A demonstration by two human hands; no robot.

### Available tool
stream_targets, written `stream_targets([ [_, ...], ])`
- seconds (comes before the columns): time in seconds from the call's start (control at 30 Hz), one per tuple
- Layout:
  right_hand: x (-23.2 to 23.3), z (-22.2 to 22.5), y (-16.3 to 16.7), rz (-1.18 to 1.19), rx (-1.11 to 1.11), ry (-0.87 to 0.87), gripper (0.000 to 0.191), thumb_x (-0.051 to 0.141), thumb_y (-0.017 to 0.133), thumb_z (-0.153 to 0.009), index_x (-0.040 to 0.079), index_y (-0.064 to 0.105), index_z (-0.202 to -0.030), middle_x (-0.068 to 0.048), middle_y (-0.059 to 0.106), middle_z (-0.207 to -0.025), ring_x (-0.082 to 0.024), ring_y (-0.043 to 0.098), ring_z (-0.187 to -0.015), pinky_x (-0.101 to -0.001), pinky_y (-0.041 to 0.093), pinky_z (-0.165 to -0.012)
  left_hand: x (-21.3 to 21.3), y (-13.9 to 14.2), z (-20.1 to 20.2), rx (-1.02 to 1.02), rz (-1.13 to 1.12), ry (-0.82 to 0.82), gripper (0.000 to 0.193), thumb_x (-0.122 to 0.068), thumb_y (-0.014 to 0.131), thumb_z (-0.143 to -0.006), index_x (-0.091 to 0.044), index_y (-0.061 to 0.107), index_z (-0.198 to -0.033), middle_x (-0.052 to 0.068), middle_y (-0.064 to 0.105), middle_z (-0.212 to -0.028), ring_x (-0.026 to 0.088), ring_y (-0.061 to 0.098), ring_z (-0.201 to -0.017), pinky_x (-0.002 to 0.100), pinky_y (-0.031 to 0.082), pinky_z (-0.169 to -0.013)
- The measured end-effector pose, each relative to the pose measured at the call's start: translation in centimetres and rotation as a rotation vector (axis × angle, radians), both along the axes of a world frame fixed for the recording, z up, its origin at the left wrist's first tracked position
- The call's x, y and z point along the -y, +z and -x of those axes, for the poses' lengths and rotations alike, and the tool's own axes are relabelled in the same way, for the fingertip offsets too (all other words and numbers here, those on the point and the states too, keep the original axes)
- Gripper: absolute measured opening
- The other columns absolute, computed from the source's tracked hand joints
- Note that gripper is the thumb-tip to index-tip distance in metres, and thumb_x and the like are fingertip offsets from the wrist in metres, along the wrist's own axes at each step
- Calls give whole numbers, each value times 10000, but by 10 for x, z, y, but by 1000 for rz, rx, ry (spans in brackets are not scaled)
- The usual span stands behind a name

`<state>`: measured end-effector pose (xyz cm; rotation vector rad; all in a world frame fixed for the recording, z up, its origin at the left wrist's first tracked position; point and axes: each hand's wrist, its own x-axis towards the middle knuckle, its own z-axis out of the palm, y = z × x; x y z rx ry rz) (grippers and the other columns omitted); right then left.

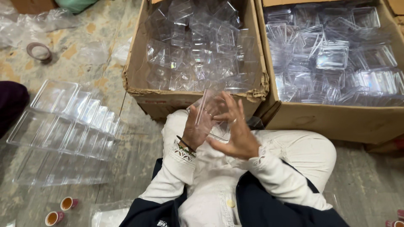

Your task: The person sits on the floor in front of cardboard boxes filled with clear plastic container parts. They take base and lid pieces from the boxes, fit the pieces together by hand, and stack the assembled containers on the floor beside them.

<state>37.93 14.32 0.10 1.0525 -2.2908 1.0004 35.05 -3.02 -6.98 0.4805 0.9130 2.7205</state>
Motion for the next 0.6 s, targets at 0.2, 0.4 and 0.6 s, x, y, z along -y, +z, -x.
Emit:
stream_targets([
  [0.2,-34,-5,20,721,549,193,893,227,919,-719,59,390,-1419,-142,437,-1466,-285,488,-1377,-455,404,-1202,7,0,-17,-13,-185,-50,1121,-839,483,-891,-59,227,-1655,139,485,-1511,287,499,-1368,538,428,-1161],
  [0.4,-19,-36,6,462,475,40,920,230,871,-739,34,404,-1508,-146,508,-1481,-293,496,-1444,-415,368,-1240,0,15,-24,-9,-7,74,1158,-875,442,-861,-64,234,-1661,127,474,-1524,264,480,-1394,476,411,-1165],
  [0.6,-17,-37,0,373,393,-45,879,229,903,-700,66,432,-1424,-181,461,-1542,-289,463,-1466,-426,361,-1235,-11,21,-29,-41,136,130,1105,-803,527,-874,-118,177,-1667,68,434,-1560,216,434,-1420,416,355,-1182],
])
